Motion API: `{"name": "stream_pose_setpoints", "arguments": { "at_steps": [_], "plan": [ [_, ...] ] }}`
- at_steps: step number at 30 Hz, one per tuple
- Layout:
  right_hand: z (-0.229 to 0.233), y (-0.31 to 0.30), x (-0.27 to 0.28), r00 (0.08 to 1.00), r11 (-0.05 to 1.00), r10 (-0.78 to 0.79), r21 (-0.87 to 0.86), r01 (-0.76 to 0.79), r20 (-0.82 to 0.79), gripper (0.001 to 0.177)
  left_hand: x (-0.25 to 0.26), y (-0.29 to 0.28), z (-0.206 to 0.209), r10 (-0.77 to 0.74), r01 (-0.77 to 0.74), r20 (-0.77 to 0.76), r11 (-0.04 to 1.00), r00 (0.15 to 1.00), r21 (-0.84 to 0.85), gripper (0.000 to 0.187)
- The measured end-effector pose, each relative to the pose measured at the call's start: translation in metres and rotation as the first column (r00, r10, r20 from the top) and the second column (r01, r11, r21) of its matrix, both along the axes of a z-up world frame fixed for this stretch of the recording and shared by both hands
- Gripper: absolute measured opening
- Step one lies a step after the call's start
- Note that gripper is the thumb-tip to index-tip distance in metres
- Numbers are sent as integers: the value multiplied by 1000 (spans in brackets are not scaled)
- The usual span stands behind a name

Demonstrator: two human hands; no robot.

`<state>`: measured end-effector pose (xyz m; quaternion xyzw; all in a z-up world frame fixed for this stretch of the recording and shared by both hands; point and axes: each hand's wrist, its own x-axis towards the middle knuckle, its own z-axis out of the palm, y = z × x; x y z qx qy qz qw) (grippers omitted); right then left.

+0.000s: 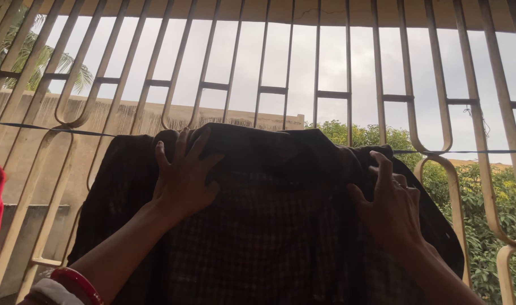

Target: The person hangs a dark checkered shirt on a clothesline using red plastic clips. They smooth the fabric, attach clips to the shoulders and sleeves, and adjust the shirt to ensure it is properly secured on the line.

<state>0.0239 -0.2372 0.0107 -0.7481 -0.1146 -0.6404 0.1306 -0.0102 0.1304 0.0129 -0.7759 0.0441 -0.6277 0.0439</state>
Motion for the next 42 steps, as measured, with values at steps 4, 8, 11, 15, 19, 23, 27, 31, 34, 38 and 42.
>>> {"name": "stream_pose_setpoints", "arguments": {
  "at_steps": [4,8,11,15,19,23,27,31,34,38,42],
  "plan": [
    [-8,19,-12,998,998,62,-30,-61,30,80,-2,10,-4,-7,5,15,995,1000,99,76],
    [-20,31,-12,977,972,168,-185,-142,130,74,0,25,-12,47,-53,39,981,998,186,83],
    [-25,40,-7,992,967,108,-240,-88,70,75,1,37,-24,-1,-20,89,973,996,232,80],
    [-35,55,1,993,954,103,-288,-85,50,71,0,53,-46,10,-25,61,965,998,260,78],
    [-47,73,6,993,930,119,-353,-107,11,69,-9,65,-68,82,-65,-47,954,995,293,79],
    [-59,89,7,996,906,73,-414,-86,-47,72,-25,66,-87,210,-130,-310,957,927,260,76],
    [-65,101,10,972,907,179,-358,-223,-153,81,-38,67,-87,392,-364,-610,915,689,176,67],
    [-71,116,12,954,887,252,-356,-295,-164,82,-54,69,-91,320,-351,-559,935,765,55,68],
    [-75,129,12,946,873,289,-363,-324,-148,80,-62,70,-90,286,-334,-551,943,784,14,65],
    [-85,141,8,933,860,305,-366,-356,-191,81,-70,67,-98,266,-287,-523,957,809,43,64],
    [-89,145,1,768,915,68,-267,-303,-637,91,-71,74,-105,352,-375,-666,920,658,116,67]
  ]
}}
